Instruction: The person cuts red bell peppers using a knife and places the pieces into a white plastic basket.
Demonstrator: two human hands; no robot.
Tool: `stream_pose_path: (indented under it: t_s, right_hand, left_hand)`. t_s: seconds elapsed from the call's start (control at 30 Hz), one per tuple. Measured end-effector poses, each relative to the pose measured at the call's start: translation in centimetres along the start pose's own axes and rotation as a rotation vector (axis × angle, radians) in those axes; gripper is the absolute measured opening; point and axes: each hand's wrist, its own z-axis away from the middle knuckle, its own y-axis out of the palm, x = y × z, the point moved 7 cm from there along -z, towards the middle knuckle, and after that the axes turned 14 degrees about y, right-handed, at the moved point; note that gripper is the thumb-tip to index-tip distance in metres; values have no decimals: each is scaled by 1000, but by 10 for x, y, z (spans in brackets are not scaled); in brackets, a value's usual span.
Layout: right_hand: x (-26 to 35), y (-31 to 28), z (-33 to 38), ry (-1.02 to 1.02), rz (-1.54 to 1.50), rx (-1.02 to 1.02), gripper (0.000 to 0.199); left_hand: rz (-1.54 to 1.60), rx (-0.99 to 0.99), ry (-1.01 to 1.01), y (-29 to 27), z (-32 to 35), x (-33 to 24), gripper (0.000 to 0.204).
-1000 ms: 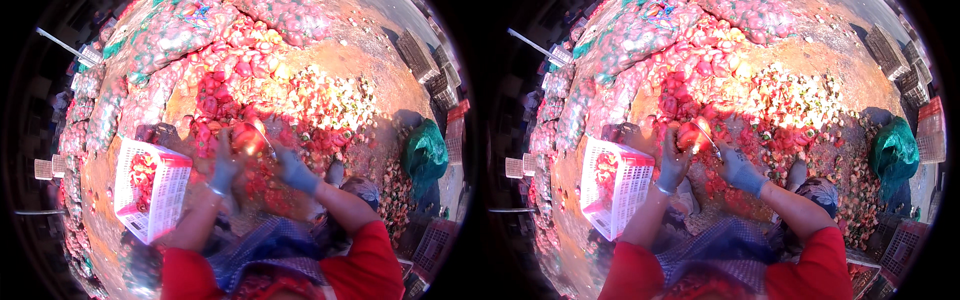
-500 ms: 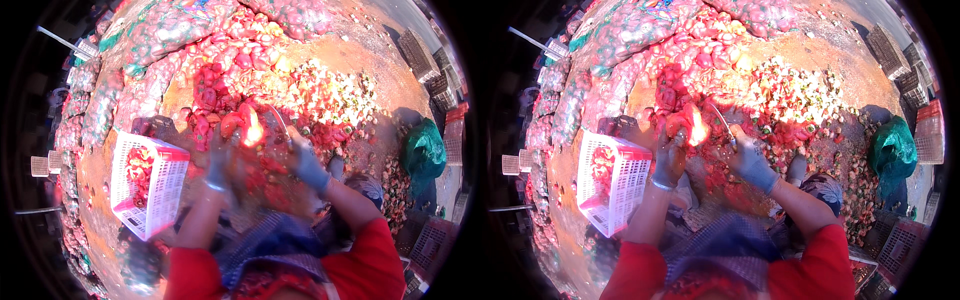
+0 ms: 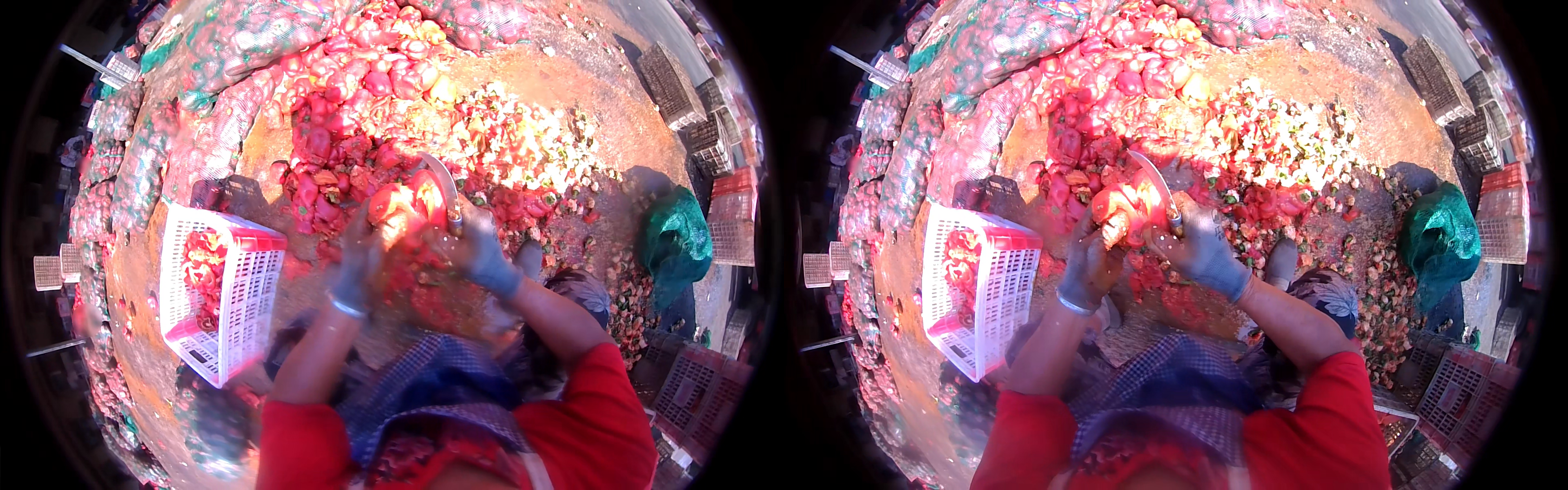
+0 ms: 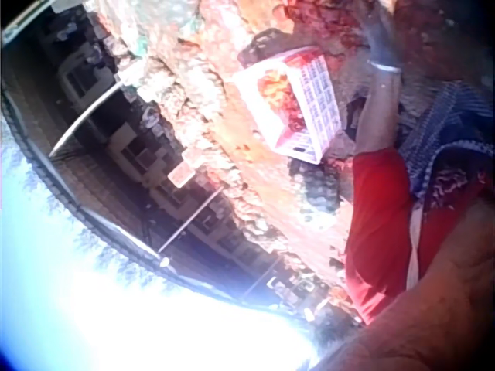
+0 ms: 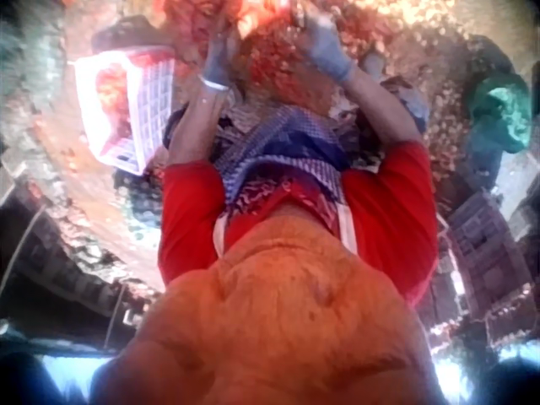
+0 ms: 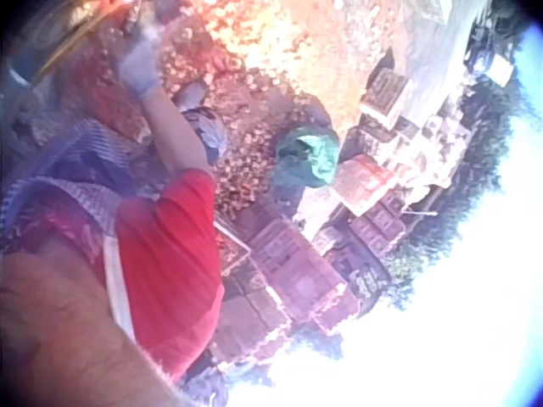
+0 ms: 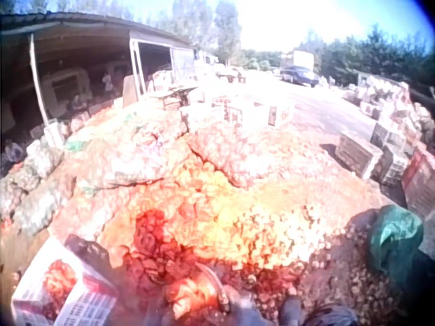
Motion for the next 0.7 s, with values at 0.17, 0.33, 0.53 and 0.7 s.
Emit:
stream_pose_path:
  t_s: [0.17,0.33,0.53,0.7]
  right_hand:
    - [2,-5,-1,-68,-27,-13,26]
    - [-22,-7,-2,291,-448,215,25]
    - [5,-31,-5,-300,-207,143,17]
    - [-25,-8,-3,556,-593,366,14]
  left_hand:
    - [7,53,-26,2,5,-6,40]
    - [-595,408,435,12,4,-35,40]
    - [262,178,-191,6,3,5,46]
    - [-560,313,45,-16,-6,2,49]
